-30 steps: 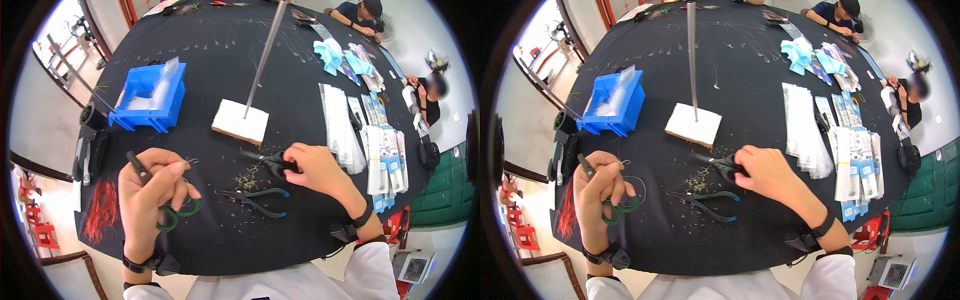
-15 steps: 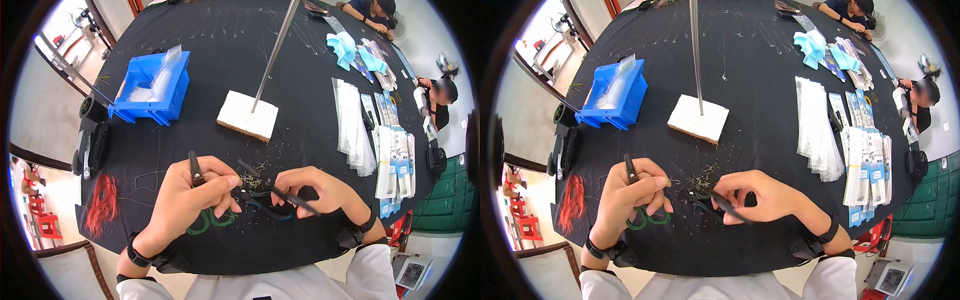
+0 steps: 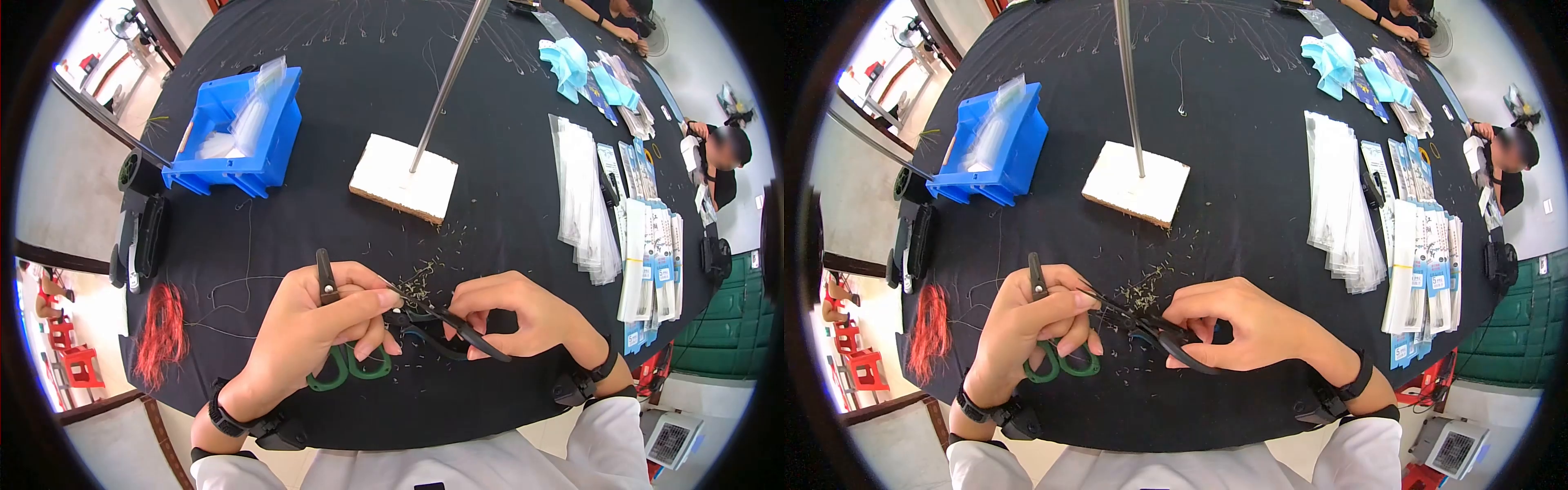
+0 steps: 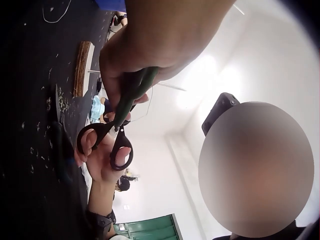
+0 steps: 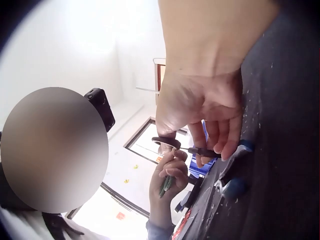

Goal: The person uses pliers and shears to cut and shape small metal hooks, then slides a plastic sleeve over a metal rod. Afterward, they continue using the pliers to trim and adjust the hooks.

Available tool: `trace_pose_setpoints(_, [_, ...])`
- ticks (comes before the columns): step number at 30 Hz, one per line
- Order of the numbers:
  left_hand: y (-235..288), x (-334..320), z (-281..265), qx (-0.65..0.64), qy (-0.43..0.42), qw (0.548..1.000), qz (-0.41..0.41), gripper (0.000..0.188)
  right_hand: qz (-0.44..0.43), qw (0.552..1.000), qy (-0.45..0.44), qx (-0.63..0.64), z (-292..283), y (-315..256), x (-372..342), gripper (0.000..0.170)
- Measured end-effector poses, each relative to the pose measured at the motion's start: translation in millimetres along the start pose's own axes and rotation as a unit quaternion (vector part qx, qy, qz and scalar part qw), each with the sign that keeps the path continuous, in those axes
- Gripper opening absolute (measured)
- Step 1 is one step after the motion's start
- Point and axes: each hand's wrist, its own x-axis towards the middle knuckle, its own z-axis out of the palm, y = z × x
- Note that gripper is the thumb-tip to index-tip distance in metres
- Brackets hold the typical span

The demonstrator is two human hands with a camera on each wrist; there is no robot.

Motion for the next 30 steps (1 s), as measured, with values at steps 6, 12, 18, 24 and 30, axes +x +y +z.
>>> trace_pose_setpoints(6, [-2.5, -0.3, -0.3, -0.011, 0.005, 1.000, 0.002, 0.013, -0.015, 1.000, 0.014, -0.010, 3.3, 0.9, 0.7, 0.017])
trace_pose_setpoints(12, [-4.7, -0.1, -0.8, -0.022, 0.010, 1.000, 0.007, 0.012, -0.012, 1.000, 0.021, -0.006, 4.9, 0.3, 1.3, 0.012])
trace_pose_setpoints(18, [-5.7, 0.5, -0.9, -0.033, 0.014, 0.999, 0.010, 0.011, -0.004, 1.000, 0.023, -0.003, 5.3, -0.3, 1.4, 0.009])
trace_pose_setpoints(24, [-6.1, 0.3, -0.5, -0.028, 0.017, 0.999, 0.014, 0.010, -0.019, 0.999, 0.038, -0.020, 6.4, 1.3, 1.1, 0.007])
trace_pose_setpoints(30, [-5.8, -0.9, 0.2, -0.021, 0.024, 0.999, 0.032, 0.010, 0.006, 0.991, 0.117, -0.060, 7.8, 3.3, -0.1, 0.009])
